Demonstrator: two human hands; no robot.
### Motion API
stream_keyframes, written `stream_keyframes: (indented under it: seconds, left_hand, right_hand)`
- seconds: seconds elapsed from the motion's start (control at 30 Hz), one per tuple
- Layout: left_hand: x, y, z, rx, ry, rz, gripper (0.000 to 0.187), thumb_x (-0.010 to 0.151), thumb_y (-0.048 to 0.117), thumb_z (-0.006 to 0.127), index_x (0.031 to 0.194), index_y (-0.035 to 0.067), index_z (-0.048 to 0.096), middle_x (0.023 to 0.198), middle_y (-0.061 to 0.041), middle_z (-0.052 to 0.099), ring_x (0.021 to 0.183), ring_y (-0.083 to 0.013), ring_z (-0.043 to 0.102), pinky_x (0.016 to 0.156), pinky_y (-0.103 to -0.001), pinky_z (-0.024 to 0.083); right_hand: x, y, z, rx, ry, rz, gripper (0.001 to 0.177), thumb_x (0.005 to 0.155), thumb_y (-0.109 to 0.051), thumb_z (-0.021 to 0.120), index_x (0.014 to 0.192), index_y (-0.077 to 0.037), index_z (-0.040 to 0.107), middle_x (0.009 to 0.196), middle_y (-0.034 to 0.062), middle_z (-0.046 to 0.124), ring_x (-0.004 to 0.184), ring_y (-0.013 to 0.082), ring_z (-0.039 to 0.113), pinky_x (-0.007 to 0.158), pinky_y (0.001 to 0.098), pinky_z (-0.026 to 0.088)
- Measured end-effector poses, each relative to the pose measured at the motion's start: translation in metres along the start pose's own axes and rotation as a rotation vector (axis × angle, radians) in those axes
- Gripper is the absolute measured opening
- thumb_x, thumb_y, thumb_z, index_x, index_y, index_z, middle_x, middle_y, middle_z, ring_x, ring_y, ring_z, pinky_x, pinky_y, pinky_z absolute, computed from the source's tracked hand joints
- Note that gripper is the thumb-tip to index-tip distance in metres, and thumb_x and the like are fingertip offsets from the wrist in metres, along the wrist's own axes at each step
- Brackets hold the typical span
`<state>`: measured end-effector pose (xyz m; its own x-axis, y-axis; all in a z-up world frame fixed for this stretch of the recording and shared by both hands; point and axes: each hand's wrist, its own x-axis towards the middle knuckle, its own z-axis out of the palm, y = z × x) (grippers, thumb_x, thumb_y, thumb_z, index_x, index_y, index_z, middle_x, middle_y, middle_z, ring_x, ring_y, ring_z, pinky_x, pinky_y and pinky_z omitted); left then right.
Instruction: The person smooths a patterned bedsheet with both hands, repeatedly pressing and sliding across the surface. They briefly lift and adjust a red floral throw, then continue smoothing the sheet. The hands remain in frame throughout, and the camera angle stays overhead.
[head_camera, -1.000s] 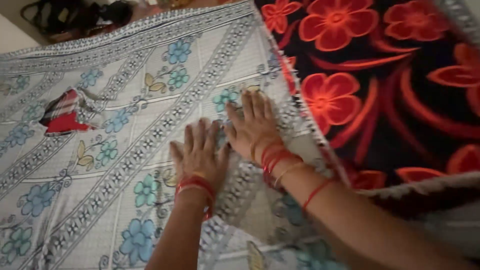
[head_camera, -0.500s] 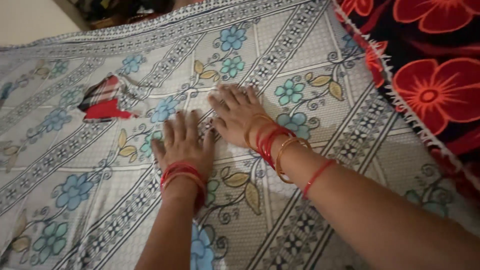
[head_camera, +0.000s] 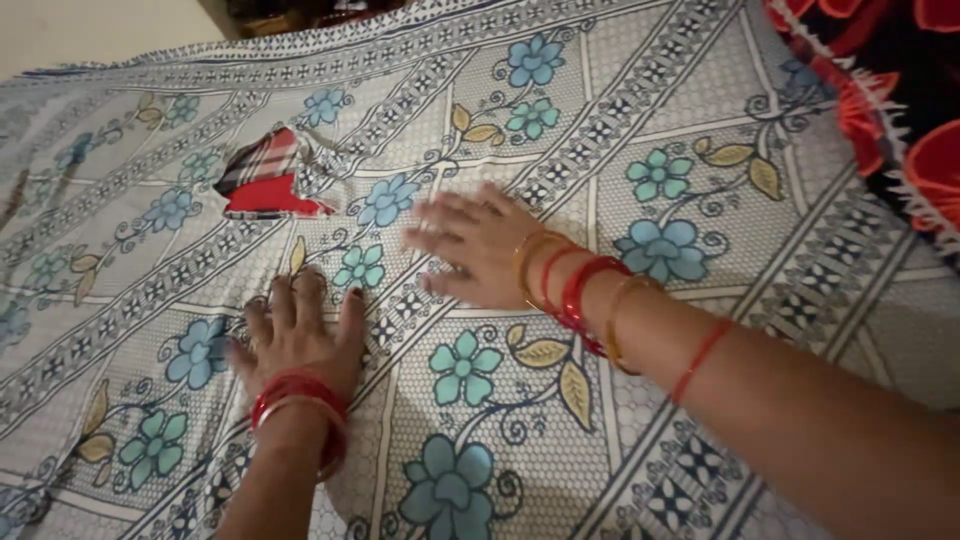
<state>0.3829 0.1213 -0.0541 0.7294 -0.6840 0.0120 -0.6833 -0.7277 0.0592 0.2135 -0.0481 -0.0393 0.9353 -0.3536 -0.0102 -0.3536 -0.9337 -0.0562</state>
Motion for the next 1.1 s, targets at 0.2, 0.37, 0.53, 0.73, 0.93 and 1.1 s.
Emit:
stream_keyframes:
  seconds: [0.2, 0.37, 0.53, 0.73, 0.93, 1.1]
  left_hand:
    - [0.008, 0.022, 0.003, -0.007, -0.065, 0.034, 0.072, 0.094, 0.07, 0.024, 0.16, 0.04, 0.019, 0.168, -0.009, 0.005, 0.153, -0.0343, 0.002, 0.117, -0.063, -0.003]
    - [0.034, 0.027, 0.001, -0.028, -0.06, 0.105, 0.075, 0.09, 0.07, 0.027, 0.16, 0.044, 0.02, 0.169, 0.002, 0.005, 0.155, -0.0287, 0.002, 0.12, -0.061, -0.003]
    - [0.075, 0.038, 0.011, 0.008, -0.069, 0.098, 0.073, 0.091, 0.069, 0.028, 0.158, 0.044, 0.018, 0.168, 0.0, 0.004, 0.153, -0.032, -0.002, 0.118, -0.061, -0.002]
    - [0.105, 0.067, -0.005, -0.105, -0.117, 0.292, 0.072, 0.091, 0.069, 0.025, 0.158, 0.041, 0.017, 0.168, 0.004, 0.005, 0.156, -0.027, 0.001, 0.119, -0.062, -0.003]
    - [0.118, 0.083, 0.002, -0.083, -0.069, 0.225, 0.077, 0.091, 0.072, 0.027, 0.161, 0.04, 0.02, 0.171, 0.004, 0.008, 0.156, -0.0336, 0.006, 0.121, -0.064, -0.002]
    - [0.093, 0.11, -0.006, -0.048, -0.082, 0.222, 0.077, 0.091, 0.072, 0.027, 0.16, 0.04, 0.017, 0.17, 0.004, 0.006, 0.154, -0.0373, 0.004, 0.12, -0.064, -0.008]
  right_hand:
    - [0.028, -0.009, 0.013, -0.058, -0.014, -0.23, 0.068, 0.097, -0.056, 0.025, 0.159, -0.029, 0.02, 0.167, 0.0, 0.013, 0.153, 0.0245, 0.007, 0.12, 0.0563, 0.003]
    - [0.053, 0.014, 0.008, -0.019, 0.018, -0.098, 0.064, 0.102, -0.056, 0.023, 0.16, -0.03, 0.02, 0.169, 0.0003, 0.013, 0.155, 0.0227, 0.01, 0.124, 0.0534, 0.006]
    - [0.067, 0.029, -0.001, -0.071, -0.006, -0.036, 0.065, 0.099, -0.053, 0.023, 0.159, -0.028, 0.018, 0.167, -0.0011, 0.013, 0.153, 0.0223, 0.011, 0.12, 0.055, 0.007]
    - [0.073, 0.092, -0.01, 0.02, -0.009, 0.015, 0.061, 0.105, -0.051, 0.023, 0.162, -0.028, 0.026, 0.172, 0.0011, 0.018, 0.158, 0.0179, 0.018, 0.128, 0.0473, 0.014]
    - [0.074, 0.121, -0.004, -0.075, -0.024, 0.194, 0.069, 0.102, -0.056, 0.021, 0.162, -0.022, 0.013, 0.169, 0.0031, 0.008, 0.154, 0.0212, 0.008, 0.122, 0.0517, 0.005]
    - [0.067, 0.165, 0.004, -0.08, 0.048, 0.099, 0.067, 0.101, -0.057, 0.022, 0.162, -0.03, 0.023, 0.169, -0.0009, 0.018, 0.157, 0.0204, 0.015, 0.127, 0.0472, 0.008]
